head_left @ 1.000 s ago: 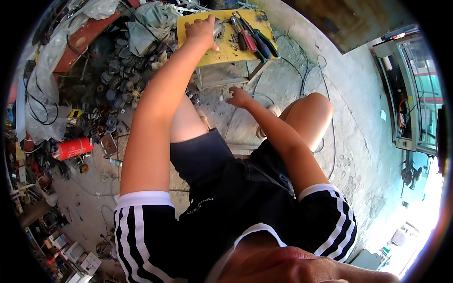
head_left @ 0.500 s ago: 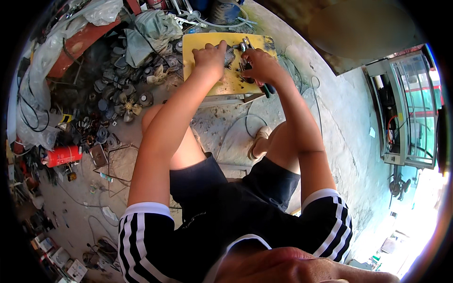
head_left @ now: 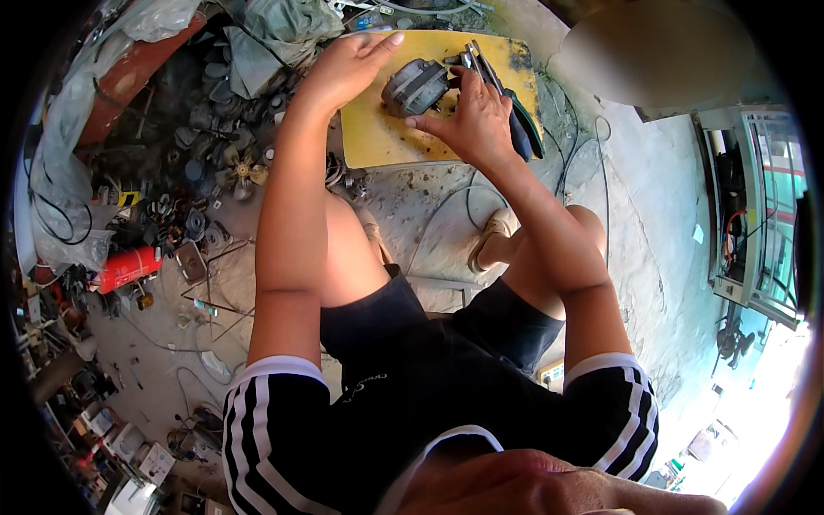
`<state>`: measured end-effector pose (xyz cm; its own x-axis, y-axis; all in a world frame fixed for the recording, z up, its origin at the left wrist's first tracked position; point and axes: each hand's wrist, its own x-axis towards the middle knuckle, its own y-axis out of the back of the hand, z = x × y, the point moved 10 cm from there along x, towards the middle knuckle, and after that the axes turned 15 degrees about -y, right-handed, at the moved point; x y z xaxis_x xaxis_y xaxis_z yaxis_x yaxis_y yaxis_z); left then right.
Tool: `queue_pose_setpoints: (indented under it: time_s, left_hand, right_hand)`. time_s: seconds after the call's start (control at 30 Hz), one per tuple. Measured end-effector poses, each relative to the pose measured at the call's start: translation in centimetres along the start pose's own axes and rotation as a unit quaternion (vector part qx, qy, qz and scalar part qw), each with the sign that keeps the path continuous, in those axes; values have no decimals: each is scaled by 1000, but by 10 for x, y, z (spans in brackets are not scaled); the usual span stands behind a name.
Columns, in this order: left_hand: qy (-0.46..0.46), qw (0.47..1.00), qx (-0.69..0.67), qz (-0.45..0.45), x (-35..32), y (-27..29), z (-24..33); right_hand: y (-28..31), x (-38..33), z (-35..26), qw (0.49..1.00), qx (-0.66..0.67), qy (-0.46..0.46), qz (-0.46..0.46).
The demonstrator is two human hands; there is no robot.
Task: The person disassembles a mechanical motor component by removing its housing and internal parts using a screwdriver and pliers on a small yellow table.
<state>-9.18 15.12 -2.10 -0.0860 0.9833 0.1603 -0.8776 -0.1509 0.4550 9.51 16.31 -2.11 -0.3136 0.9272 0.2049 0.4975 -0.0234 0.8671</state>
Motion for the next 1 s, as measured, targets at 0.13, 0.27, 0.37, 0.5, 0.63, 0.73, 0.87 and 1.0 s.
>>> queue_pose_setpoints:
  time_s: [0.13,0.27,0.37,0.5,0.63,0.73,0.87,1.0]
  left_hand:
    - [57,996,40,-60,-1,-20,-17]
    - [55,993,68,-79,-2,-30,-26]
    - [51,994,70,-70,-5,-30,-21]
    - [59,994,56,-78,-12,-32,-2]
    - [38,996,-72,-40,-15,-29,7]
    - [23,983,-182,7,-16,-19,22]
    - [28,939,-343,7,-17,-35,34]
    - [70,918,-390,18,-21,-42,18]
  right_hand:
    - [-5,-1,3,999,-22,-30,-6]
    - [-7,-2,3,998,-42,-55,-12]
    - [-10,-2,6,994,-31,-89,-53]
    - [-13,2,12,995,51,-74,-36]
    - [9,7,8,993,111,-35,8]
    - [40,12,-5,988,142,21,50]
    - [63,12,-13,981,159,84,70]
    - [58,16,-12,974,202,103,0]
